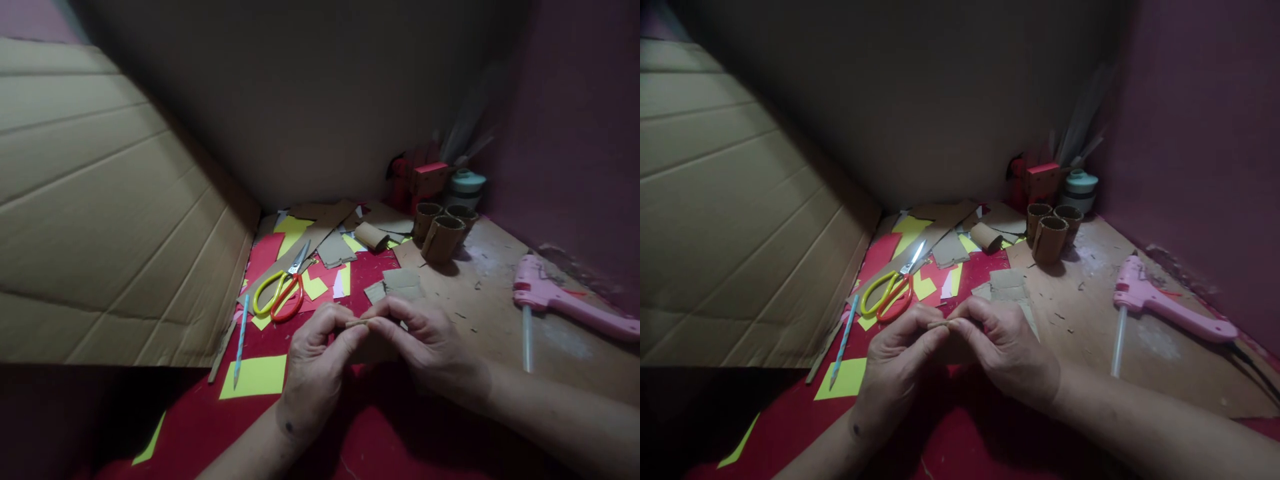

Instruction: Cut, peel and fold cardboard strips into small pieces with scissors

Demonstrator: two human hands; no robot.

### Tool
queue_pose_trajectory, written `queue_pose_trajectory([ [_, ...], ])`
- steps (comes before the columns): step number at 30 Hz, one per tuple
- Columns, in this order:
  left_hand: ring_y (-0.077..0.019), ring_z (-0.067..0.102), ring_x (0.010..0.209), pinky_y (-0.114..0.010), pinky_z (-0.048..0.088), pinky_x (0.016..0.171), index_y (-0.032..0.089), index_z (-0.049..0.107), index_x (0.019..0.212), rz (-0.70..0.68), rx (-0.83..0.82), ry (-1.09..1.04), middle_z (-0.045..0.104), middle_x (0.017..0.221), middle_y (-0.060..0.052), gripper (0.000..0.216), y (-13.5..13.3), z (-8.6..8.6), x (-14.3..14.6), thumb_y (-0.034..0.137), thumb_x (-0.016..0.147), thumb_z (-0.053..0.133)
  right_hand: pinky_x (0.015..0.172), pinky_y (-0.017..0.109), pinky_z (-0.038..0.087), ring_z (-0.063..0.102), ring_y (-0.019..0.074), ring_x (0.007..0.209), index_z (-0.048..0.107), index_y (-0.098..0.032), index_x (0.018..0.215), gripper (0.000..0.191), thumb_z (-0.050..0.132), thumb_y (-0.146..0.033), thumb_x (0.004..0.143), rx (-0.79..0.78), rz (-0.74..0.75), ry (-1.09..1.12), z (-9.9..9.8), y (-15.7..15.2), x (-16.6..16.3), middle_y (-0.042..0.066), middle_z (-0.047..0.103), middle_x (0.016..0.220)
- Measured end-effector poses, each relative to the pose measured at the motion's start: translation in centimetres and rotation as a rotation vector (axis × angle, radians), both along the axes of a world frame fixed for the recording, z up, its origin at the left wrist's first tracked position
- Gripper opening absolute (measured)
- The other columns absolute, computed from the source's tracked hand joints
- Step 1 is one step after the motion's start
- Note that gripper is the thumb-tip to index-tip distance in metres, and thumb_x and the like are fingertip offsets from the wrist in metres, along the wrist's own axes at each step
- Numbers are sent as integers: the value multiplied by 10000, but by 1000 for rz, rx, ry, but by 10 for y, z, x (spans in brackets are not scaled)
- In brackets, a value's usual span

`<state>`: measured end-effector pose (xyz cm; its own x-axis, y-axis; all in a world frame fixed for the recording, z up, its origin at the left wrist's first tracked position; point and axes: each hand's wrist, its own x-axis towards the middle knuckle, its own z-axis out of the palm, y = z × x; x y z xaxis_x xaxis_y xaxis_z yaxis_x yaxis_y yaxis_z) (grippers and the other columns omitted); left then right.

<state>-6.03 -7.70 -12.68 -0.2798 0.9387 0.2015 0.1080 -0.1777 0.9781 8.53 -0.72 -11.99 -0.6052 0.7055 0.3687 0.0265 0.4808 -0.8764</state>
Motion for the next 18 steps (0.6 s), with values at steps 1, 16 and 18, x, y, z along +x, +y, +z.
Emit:
queue_pose_trajectory([
  [1,-125,515,713,-229,432,663,180,633,702,3,3,9,571,741,8,118,0,0,1,230,806,658,553,226,430,548,108,594,638,-176,777,169,527,-233,890,-8,-11,1,-1,0,-1,-1,622,669],
  [16,-83,415,558,-177,372,517,155,584,659,-28,-134,-399,475,620,32,273,4,5,-4,367,817,650,541,224,362,436,104,591,564,-160,652,307,502,-343,890,-321,78,3,2,5,-5,-15,487,622],
  [18,-85,432,566,-182,387,538,154,593,664,-45,-144,-407,481,617,29,300,5,6,-4,394,841,620,523,218,352,422,98,574,546,-161,637,313,503,-341,890,-295,51,15,3,6,-4,-20,471,609],
])
